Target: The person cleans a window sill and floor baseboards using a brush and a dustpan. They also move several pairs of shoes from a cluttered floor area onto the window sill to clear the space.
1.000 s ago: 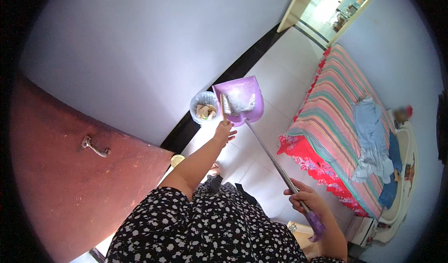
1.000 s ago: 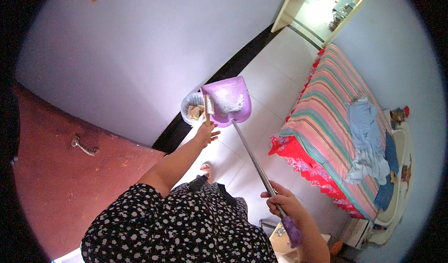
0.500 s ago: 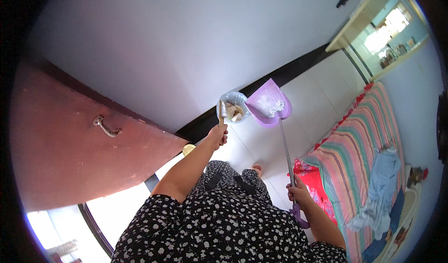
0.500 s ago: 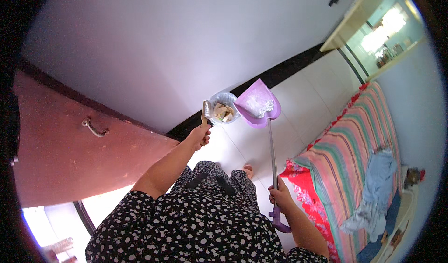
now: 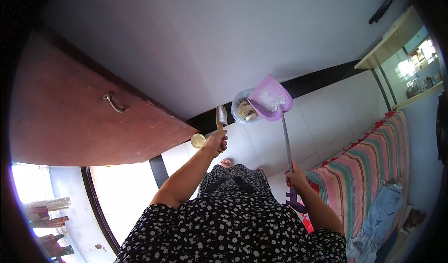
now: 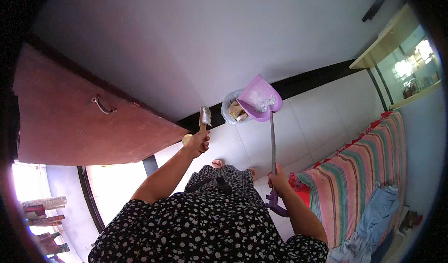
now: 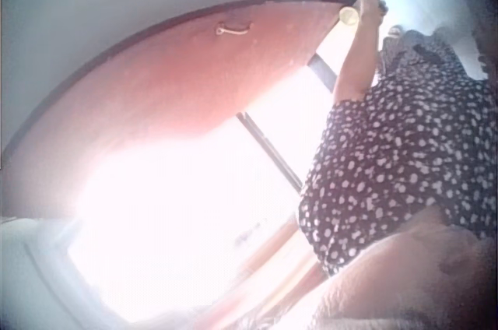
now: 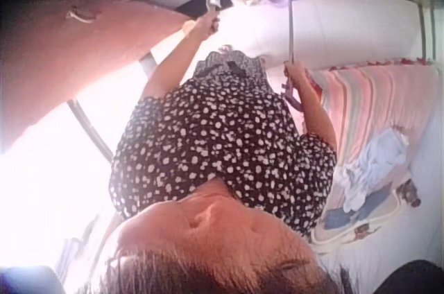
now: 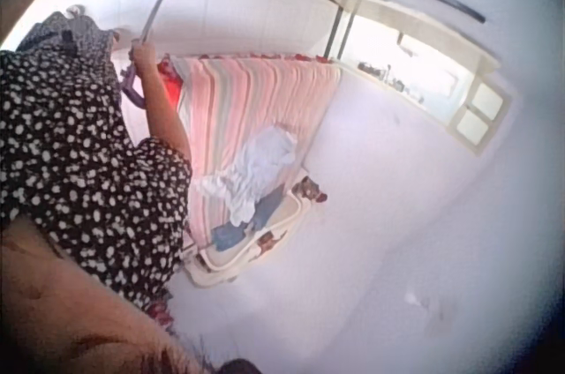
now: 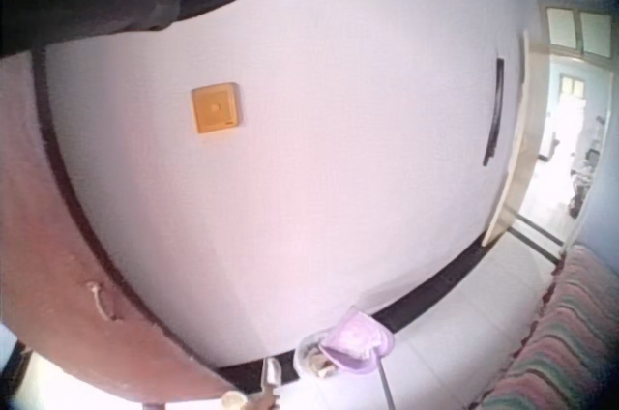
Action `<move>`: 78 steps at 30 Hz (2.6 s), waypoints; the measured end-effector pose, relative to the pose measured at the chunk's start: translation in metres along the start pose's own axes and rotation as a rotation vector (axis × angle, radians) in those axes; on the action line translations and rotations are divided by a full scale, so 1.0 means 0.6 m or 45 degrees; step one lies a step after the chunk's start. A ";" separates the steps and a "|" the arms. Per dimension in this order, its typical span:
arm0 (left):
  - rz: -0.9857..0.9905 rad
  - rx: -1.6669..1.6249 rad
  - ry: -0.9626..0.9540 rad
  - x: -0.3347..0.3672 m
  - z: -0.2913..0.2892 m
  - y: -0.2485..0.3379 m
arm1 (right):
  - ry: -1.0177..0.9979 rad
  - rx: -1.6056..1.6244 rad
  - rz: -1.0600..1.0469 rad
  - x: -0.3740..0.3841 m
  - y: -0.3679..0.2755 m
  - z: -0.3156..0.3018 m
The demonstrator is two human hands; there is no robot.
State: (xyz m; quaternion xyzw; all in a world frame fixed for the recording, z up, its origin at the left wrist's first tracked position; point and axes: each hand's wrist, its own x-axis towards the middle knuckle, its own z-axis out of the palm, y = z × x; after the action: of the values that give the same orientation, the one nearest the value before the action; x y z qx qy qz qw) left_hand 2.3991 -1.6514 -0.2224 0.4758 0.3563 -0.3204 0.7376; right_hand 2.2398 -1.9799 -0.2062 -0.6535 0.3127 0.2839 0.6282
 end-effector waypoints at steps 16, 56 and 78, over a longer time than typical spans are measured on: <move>0.211 -0.152 -0.266 -0.023 0.094 -0.047 | -0.104 0.074 -0.146 0.006 0.013 -0.164; -0.148 0.492 -0.436 0.197 0.055 0.205 | 0.803 -1.018 0.080 0.157 0.080 0.116; -0.187 0.435 -0.490 0.210 0.042 0.224 | 0.991 -0.971 0.118 0.123 0.063 0.192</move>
State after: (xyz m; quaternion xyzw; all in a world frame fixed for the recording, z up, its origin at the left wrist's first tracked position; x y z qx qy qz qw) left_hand 2.5822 -1.6456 -0.2560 0.4967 0.1837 -0.5131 0.6754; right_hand 2.2607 -1.8692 -0.2928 -0.8772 0.4254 0.1419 0.1714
